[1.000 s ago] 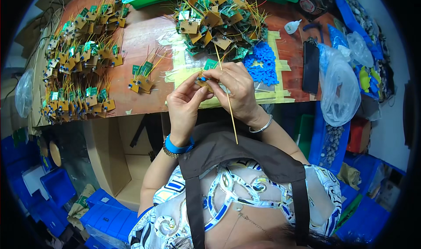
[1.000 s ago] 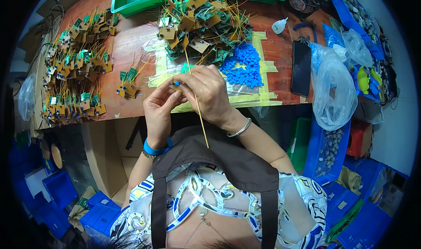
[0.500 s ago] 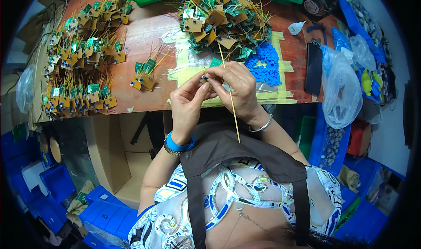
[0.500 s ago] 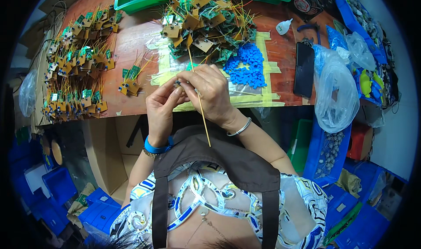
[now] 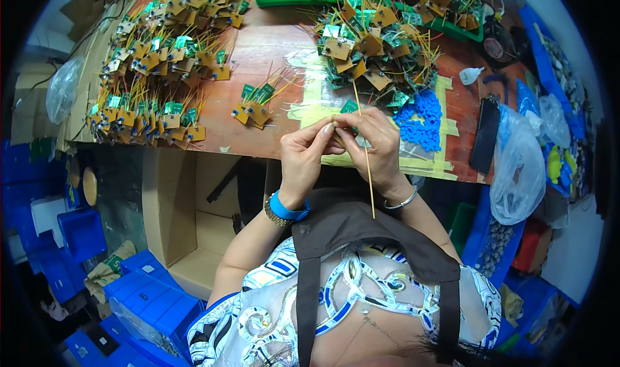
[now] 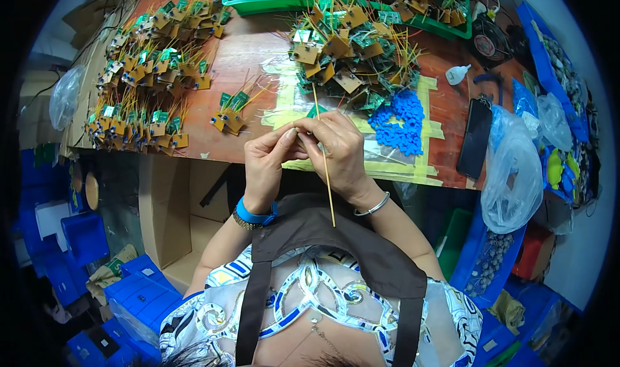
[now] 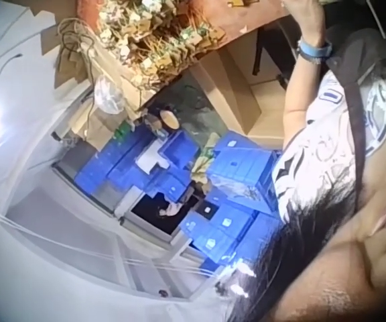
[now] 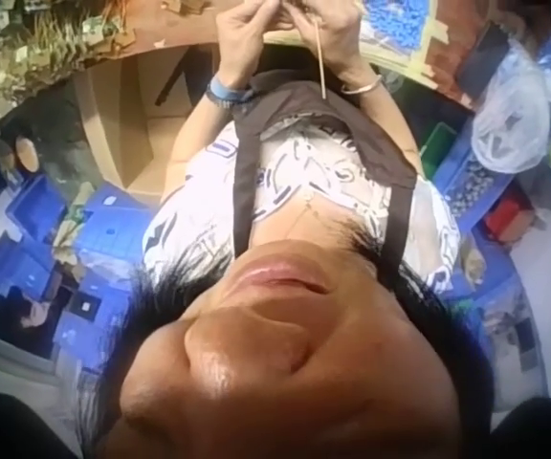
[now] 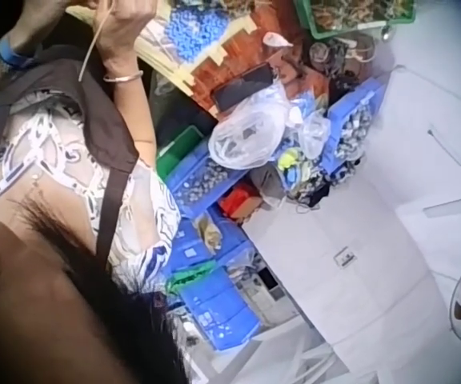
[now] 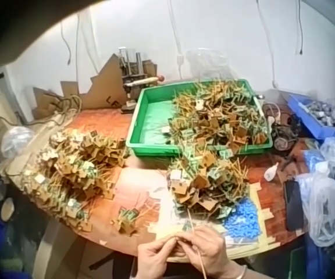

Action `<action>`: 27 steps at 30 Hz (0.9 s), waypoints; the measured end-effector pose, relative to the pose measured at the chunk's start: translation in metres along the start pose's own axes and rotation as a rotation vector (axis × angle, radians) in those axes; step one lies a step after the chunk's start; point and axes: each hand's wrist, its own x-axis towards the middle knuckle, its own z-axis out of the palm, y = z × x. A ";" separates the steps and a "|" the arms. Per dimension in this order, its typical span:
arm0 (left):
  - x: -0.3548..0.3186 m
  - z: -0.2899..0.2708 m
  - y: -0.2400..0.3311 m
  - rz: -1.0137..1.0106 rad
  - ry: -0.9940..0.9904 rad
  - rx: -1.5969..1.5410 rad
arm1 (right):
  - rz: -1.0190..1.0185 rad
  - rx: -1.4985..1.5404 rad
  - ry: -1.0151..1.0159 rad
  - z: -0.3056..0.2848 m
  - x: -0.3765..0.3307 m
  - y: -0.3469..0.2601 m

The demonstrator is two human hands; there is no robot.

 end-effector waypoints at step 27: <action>0.057 -0.030 0.042 0.561 0.181 1.031 | 0.146 0.138 0.153 -0.043 -0.014 0.016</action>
